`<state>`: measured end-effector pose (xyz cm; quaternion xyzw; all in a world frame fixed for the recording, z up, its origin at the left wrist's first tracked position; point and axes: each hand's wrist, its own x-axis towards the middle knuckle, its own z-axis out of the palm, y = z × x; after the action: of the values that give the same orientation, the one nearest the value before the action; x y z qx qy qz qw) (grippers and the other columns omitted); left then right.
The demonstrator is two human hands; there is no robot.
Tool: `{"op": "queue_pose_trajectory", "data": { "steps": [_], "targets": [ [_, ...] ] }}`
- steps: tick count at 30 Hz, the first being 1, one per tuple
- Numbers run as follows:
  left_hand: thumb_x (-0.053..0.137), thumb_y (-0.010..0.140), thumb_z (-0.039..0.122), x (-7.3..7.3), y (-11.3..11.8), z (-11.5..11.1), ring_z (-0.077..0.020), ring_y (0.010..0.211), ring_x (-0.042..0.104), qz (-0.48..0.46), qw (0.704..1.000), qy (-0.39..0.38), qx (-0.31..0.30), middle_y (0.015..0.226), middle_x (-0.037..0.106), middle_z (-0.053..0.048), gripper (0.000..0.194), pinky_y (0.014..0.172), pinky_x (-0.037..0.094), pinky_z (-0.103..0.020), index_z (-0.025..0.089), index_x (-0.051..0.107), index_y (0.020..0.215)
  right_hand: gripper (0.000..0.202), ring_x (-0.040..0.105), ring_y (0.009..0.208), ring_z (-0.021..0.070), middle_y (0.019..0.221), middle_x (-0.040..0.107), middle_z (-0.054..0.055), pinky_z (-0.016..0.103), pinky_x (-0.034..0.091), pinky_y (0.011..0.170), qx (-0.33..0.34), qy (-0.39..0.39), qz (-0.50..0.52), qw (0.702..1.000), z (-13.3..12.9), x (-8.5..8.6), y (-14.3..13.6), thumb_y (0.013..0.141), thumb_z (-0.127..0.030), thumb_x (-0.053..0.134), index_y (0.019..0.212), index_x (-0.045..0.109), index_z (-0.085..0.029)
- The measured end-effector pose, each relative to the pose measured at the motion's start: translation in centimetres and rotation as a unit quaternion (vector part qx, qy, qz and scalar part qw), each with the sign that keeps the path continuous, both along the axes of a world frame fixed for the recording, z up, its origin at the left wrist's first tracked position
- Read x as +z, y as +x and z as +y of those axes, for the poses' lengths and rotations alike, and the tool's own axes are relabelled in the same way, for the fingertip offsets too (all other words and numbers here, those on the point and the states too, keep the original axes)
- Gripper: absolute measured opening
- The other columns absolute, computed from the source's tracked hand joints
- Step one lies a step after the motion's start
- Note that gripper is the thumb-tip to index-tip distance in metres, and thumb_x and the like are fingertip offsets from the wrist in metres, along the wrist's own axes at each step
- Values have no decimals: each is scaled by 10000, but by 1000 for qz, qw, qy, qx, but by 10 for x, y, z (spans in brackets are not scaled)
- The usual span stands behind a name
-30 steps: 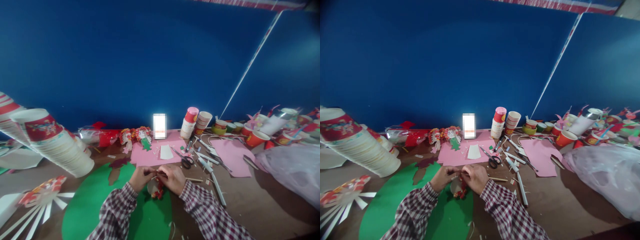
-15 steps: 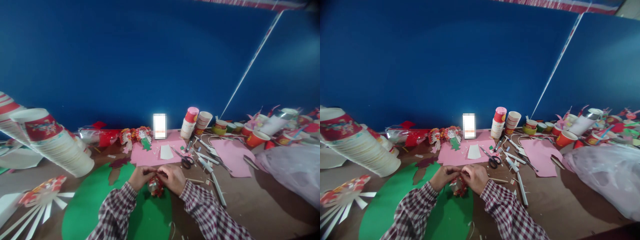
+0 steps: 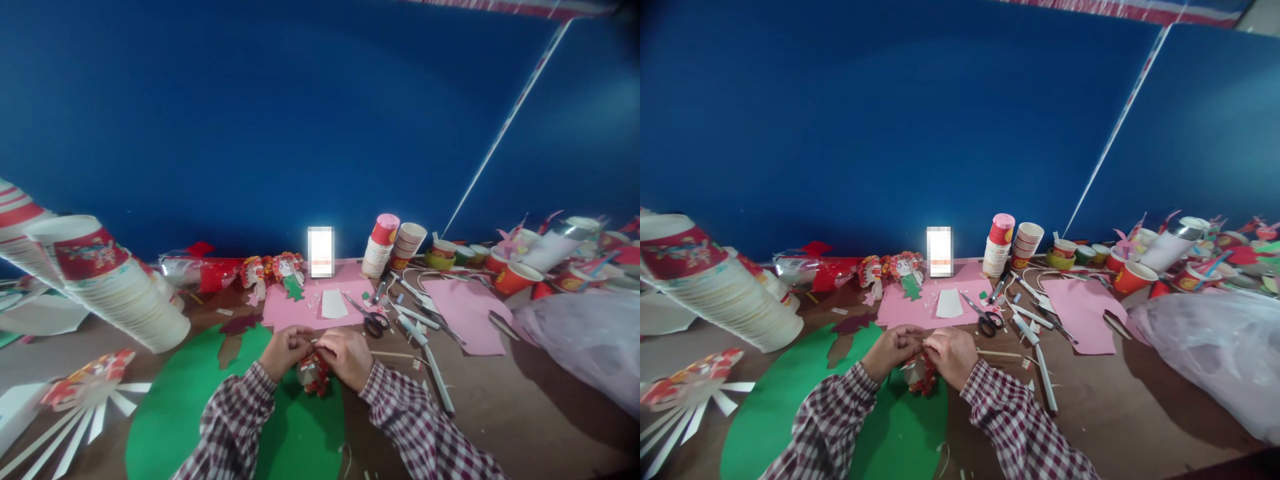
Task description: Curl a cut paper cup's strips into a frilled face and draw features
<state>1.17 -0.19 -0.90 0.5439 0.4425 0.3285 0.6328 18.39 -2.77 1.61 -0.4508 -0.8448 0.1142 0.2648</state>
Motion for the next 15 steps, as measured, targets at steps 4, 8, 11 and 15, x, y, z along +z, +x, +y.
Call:
{"op": "queue_pose_trajectory", "data": {
  "steps": [4,8,11,15],
  "targets": [
    [663,614,361,4,0,0,-109,578,564,13,1000,-8,10,623,619,-17,483,569,425,-219,79,530,983,109,549,764,115,783,631,3,204,373,691,-2,13,-1,1000,0,1,0,806,-196,512,786,619,-205],
    [623,645,390,5,-1,0,-123,594,574,42,999,-5,21,658,638,-36,444,568,426,-228,95,559,969,113,547,765,110,777,629,2,201,373,694,-3,27,-4,1000,-1,3,-1,809,-197,507,783,617,-206],
    [630,637,378,3,-1,1,-122,577,565,53,998,6,25,628,630,-31,433,550,416,-221,84,571,950,112,545,763,110,775,630,-1,202,370,684,-2,28,-5,1000,-2,3,-1,809,-199,509,784,618,-210],
    [640,620,374,2,-1,2,-141,621,578,57,998,16,17,676,648,-51,446,568,428,-230,85,581,954,106,541,751,122,755,628,0,212,365,672,-5,19,-5,1000,-2,3,-1,804,-223,523,762,620,-210]
  ]
}}
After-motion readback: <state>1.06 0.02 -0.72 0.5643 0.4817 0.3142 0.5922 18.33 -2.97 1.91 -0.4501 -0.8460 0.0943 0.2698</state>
